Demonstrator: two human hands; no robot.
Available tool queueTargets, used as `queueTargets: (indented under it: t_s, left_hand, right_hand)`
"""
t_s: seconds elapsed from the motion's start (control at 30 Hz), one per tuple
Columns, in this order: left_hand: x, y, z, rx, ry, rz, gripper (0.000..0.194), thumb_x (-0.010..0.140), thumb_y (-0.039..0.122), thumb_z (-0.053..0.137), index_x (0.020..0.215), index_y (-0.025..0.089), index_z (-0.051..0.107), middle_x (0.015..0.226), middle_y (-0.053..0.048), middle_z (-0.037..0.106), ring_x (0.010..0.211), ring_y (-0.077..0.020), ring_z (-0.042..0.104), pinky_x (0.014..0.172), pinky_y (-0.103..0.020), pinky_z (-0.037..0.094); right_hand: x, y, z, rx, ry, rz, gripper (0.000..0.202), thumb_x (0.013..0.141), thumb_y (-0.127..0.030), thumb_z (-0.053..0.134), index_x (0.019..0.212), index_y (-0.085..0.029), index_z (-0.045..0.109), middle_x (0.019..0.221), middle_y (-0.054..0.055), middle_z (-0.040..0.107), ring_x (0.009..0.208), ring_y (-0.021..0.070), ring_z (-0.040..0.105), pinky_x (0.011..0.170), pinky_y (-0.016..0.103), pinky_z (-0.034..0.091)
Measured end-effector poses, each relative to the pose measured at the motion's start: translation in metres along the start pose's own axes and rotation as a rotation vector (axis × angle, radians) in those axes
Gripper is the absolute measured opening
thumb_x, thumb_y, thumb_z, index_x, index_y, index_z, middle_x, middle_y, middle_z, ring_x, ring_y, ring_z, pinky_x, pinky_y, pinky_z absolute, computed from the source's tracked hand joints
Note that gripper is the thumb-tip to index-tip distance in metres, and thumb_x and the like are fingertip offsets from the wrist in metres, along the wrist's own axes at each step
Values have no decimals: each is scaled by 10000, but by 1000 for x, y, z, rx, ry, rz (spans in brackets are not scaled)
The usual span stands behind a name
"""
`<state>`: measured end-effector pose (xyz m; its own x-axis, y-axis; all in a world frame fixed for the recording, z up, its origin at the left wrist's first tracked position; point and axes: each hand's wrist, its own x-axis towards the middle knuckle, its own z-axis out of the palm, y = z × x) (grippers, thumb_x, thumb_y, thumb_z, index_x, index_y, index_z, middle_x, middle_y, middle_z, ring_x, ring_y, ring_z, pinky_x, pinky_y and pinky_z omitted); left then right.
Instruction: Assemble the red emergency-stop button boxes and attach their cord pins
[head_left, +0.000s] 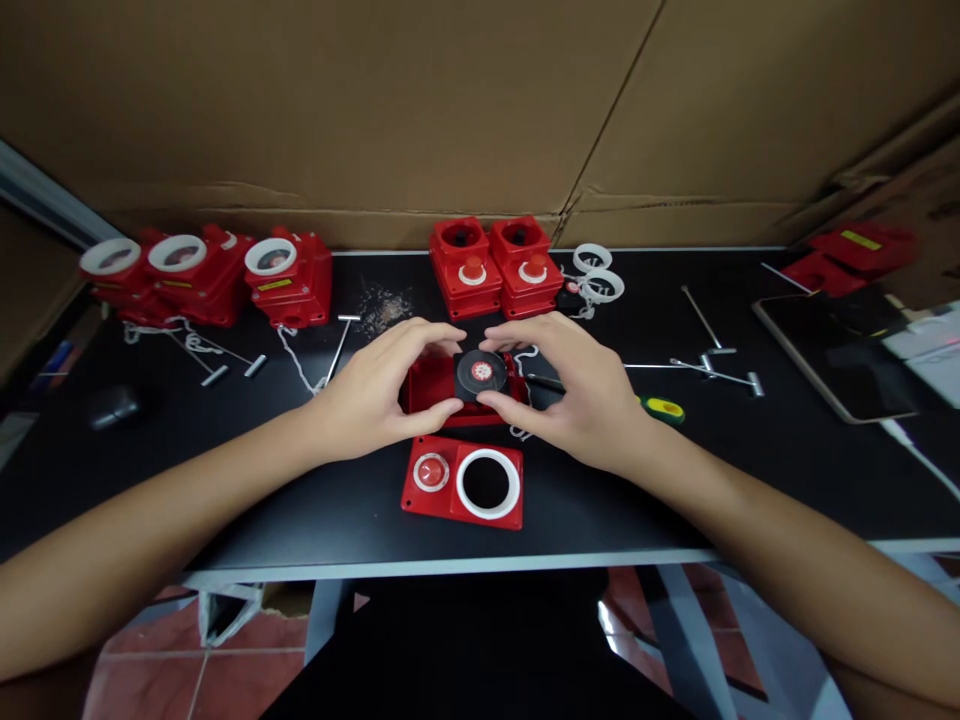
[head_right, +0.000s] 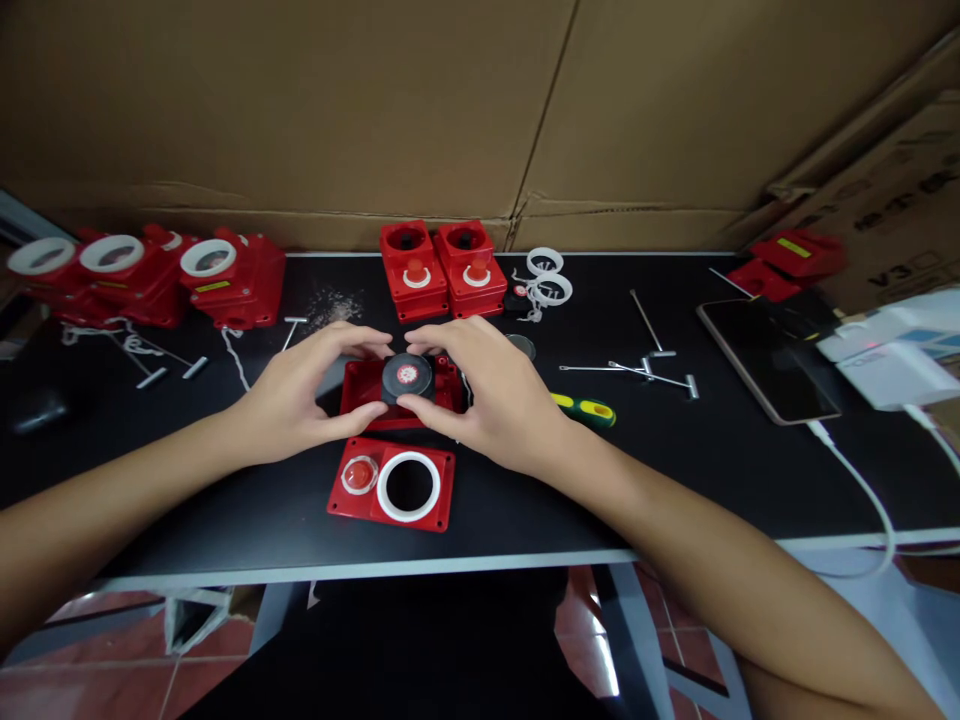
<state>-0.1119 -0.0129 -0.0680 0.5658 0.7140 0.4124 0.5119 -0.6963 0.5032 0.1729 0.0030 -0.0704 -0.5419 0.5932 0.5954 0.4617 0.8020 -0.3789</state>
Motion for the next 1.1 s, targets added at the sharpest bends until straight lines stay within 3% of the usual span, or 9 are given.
queueTargets:
  t_s: [0.23, 0.3, 0.37, 0.47, 0.53, 0.63, 0.8, 0.93, 1.1]
  left_hand:
    - [2, 7, -17, 178, 15, 33, 632, 1072, 495, 734, 1591, 193, 535, 1518, -187, 730, 1358, -359, 739, 1167, -549, 652]
    - [1, 15, -30, 271, 55, 94, 511, 1064, 459, 690, 1502, 220, 580, 1476, -176, 730, 1352, -374, 717, 1128, -572, 652]
    - [-1, 25, -41, 284, 39, 221, 233, 1069, 377, 693, 1268, 271, 632, 1178, -93, 776, 1078, -309, 752, 918, -482, 664]
    - [-6, 38, -46, 218, -283, 279, 31, 1147, 280, 648, 1121, 264, 643, 880, 11, 752, 700, -190, 682, 684, -351, 556]
    - [-10, 43, -41, 229, -419, 208, 115, 1148, 346, 708, 1153, 233, 685, 850, 20, 787, 638, -186, 695, 638, -344, 527]
    - [-14, 44, -29, 247, -513, 194, 234, 1081, 384, 827, 1189, 207, 719, 853, -2, 822, 638, -210, 737, 600, -337, 479]
    - [-18, 48, -22, 250, -538, 223, 341, 1076, 463, 860, 1241, 203, 714, 883, -33, 840, 648, -227, 761, 564, -328, 446]
    - [-23, 54, -24, 333, -539, 227, 574, 1052, 542, 893, 1393, 139, 668, 967, -91, 865, 690, -271, 803, 570, -353, 501]
    - [-26, 59, -25, 470, -613, 205, 692, 1038, 530, 893, 1487, 61, 652, 1003, -133, 888, 683, -310, 820, 580, -398, 565]
  right_hand:
    - [-1, -1, -1, -35, 23, -50, 444, 1058, -444, 789, 1407, -190, 684, 1277, 78, 819, 1165, 156, 782, 1022, 337, 656]
    - [-1, -1, -9, -72, 34, -62, 450, 1064, -461, 775, 1410, -186, 690, 1324, 105, 809, 1221, 185, 784, 1053, 369, 663]
    - [1, -1, -21, -87, 71, -106, 338, 1066, -406, 760, 1321, -188, 714, 1244, 101, 815, 1155, 179, 786, 1010, 355, 662]
    - [4, 3, -40, -43, 5, -296, 47, 1049, -223, 721, 1024, -194, 694, 882, 12, 744, 816, 86, 673, 778, 250, 577]
    - [5, 6, -47, -70, -79, -432, 176, 1033, -169, 720, 880, -187, 633, 748, -20, 658, 695, 63, 565, 664, 241, 480]
    - [4, 9, -48, -146, -118, -506, 252, 1029, -187, 738, 813, -183, 608, 734, -28, 644, 676, 61, 538, 629, 266, 416]
    - [-2, 9, -45, -164, -139, -541, 247, 1041, -223, 720, 811, -194, 636, 769, -30, 678, 679, 64, 536, 637, 285, 409]
    - [-2, 8, -49, -170, -132, -553, 246, 1029, -212, 731, 807, -194, 626, 767, -26, 659, 690, 71, 533, 638, 295, 424]
    - [1, 8, -50, -192, -44, -554, 276, 1016, -208, 732, 767, -192, 613, 733, -26, 650, 678, 71, 549, 615, 290, 439]
